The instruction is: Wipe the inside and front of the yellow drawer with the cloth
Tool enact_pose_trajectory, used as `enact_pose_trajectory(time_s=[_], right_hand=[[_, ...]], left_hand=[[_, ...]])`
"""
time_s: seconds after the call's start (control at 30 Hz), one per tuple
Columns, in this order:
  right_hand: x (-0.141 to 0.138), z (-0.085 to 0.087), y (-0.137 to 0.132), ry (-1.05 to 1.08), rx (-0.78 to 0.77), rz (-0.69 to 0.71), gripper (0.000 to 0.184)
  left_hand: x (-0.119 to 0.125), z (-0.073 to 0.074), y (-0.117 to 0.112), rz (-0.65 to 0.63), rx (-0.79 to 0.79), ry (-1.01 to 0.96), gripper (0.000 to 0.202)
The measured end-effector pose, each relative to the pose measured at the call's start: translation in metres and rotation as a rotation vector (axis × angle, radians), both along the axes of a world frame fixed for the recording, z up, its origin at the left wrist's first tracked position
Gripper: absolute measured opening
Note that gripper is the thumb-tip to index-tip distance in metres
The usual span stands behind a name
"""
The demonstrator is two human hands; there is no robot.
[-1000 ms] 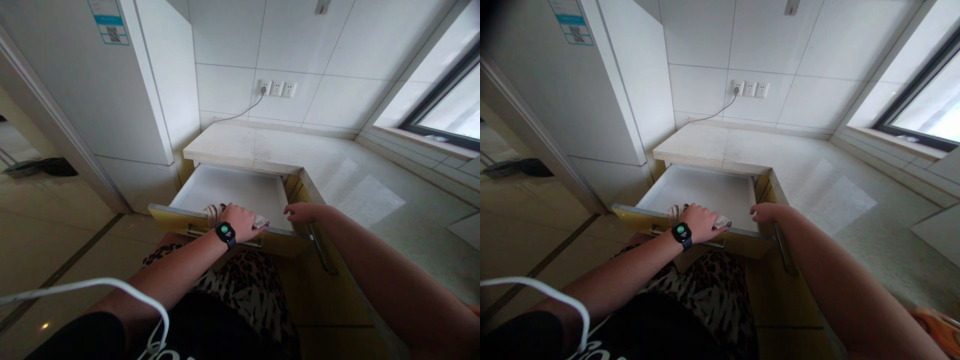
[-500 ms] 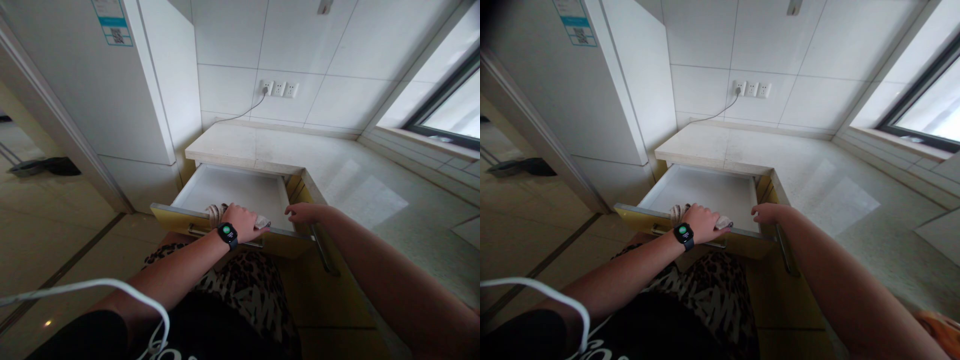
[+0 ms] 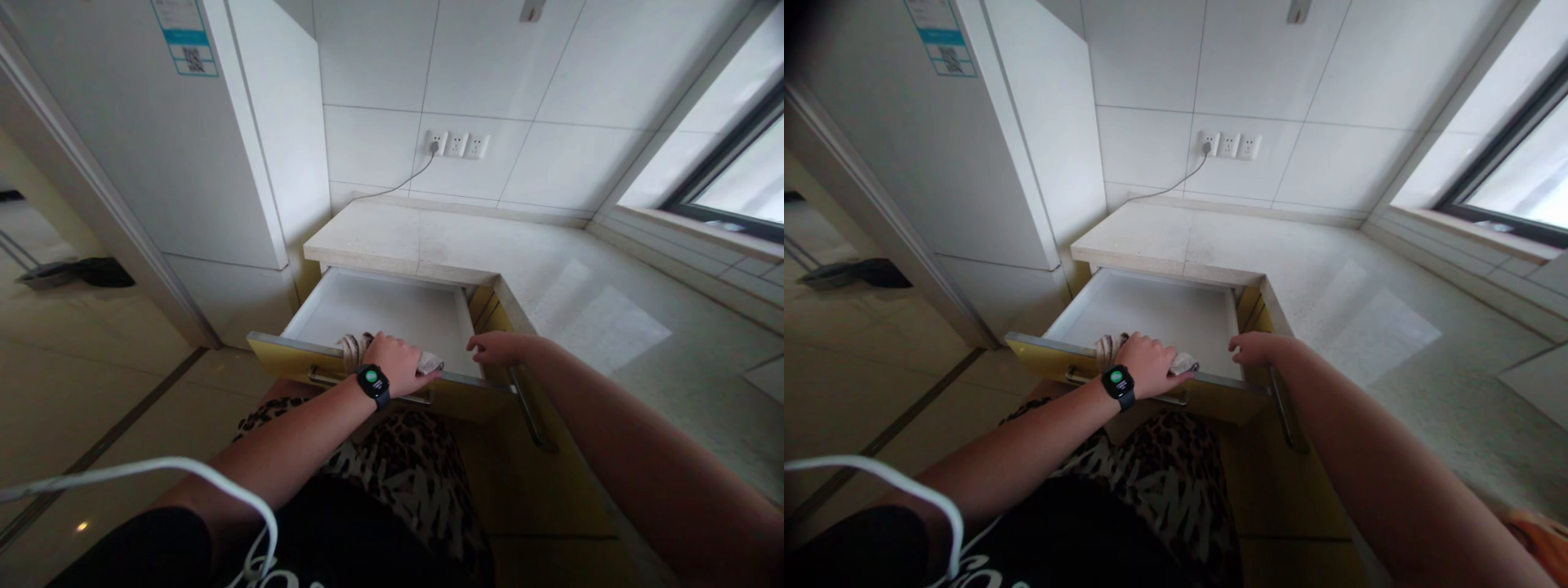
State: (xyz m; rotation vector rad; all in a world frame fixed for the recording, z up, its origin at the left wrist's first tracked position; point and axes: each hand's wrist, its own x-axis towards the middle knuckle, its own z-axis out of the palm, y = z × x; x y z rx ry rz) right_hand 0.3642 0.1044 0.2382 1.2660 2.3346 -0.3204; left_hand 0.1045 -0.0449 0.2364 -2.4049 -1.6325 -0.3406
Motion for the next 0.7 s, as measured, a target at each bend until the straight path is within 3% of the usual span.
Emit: enact_pose_trajectory(time_s=[0.7], right_hand=[[0.0012, 0.0037, -0.0033, 0.003, -0.001, 0.007, 0.049]], left_hand=[[0.0026, 0.0041, -0.0038, 0.023, -0.008, -0.044, 0.076]])
